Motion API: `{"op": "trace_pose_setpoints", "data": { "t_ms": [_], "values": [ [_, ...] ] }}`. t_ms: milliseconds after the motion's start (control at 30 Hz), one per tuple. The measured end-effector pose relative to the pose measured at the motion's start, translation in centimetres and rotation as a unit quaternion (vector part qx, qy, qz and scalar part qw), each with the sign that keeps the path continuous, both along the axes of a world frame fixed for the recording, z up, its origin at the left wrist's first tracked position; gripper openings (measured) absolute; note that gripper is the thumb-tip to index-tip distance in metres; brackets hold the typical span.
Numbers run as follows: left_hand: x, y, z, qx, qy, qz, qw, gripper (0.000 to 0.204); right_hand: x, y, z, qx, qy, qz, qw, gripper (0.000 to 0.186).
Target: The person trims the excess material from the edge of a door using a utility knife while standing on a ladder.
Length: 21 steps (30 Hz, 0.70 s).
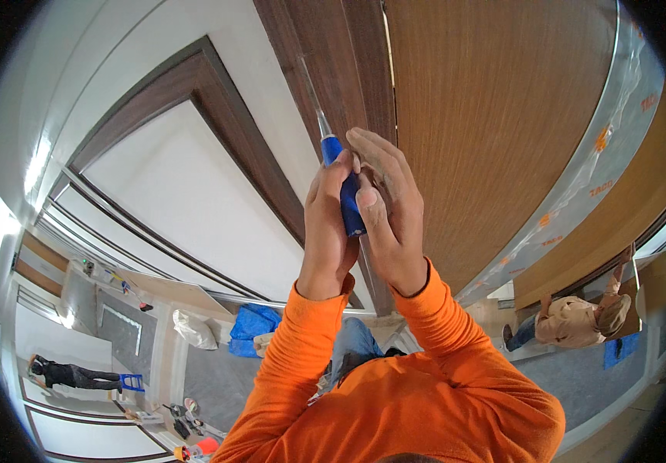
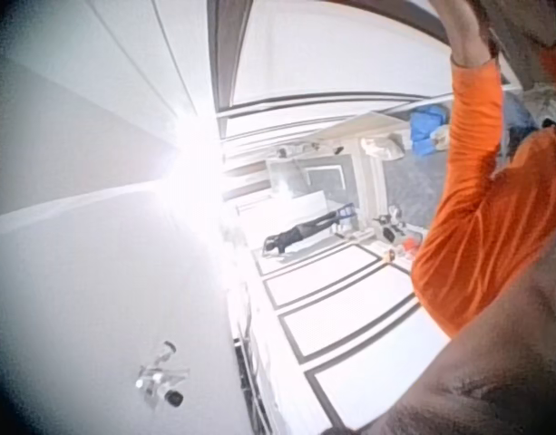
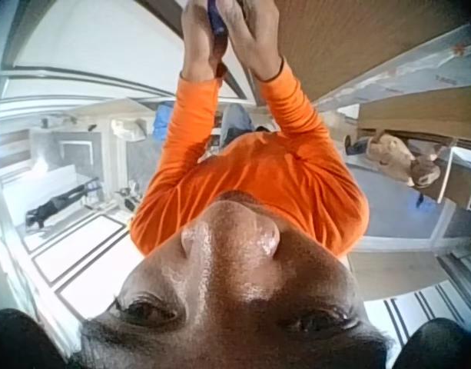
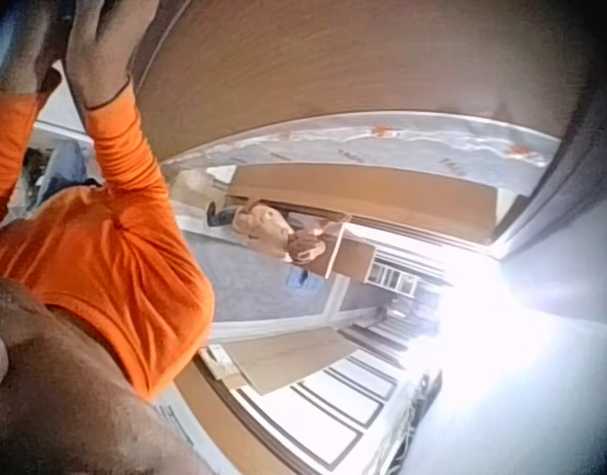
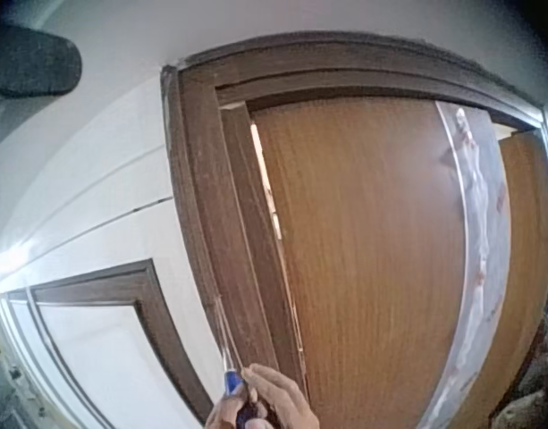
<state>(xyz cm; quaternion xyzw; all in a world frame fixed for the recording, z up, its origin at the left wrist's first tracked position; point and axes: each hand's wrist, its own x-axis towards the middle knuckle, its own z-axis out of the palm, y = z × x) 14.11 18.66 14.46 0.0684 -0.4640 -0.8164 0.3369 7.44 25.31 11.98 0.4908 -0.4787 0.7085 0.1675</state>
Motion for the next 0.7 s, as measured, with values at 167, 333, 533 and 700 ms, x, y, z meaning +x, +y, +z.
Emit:
{"op": "trace_pose_setpoints", "data": {
  "t_ms": [167, 333, 533, 700],
  "values": [
    [-0.2, 0.3, 0.5, 0.001, -0.019, 0.02, 1.0, 0.029, 0.0, -0.3, -0.4, 0.003, 0.004, 0.001, 1.0, 0.051],
    [-0.3, 0.2, 0.2, 0.025, 0.008, 0.023, 0.999, 0.03, 0.3, -0.5, 0.0, 0.013, 0.002, 0.003, 1.0, 0.05],
    [-1.7, 0.7, -0.6, 0.041, 0.019, 0.068, 0.997, 0.038, 0.2, -0.6, 0.2, 0.004, 0.025, -0.018, 1.0, 0.045],
    [-1.5, 0.1, -0.4, 0.053, -0.027, 0.051, 0.997, 0.04, -0.1, -0.8, 0.0, -0.004, 0.04, -0.026, 0.999, 0.042]
  ]
}}
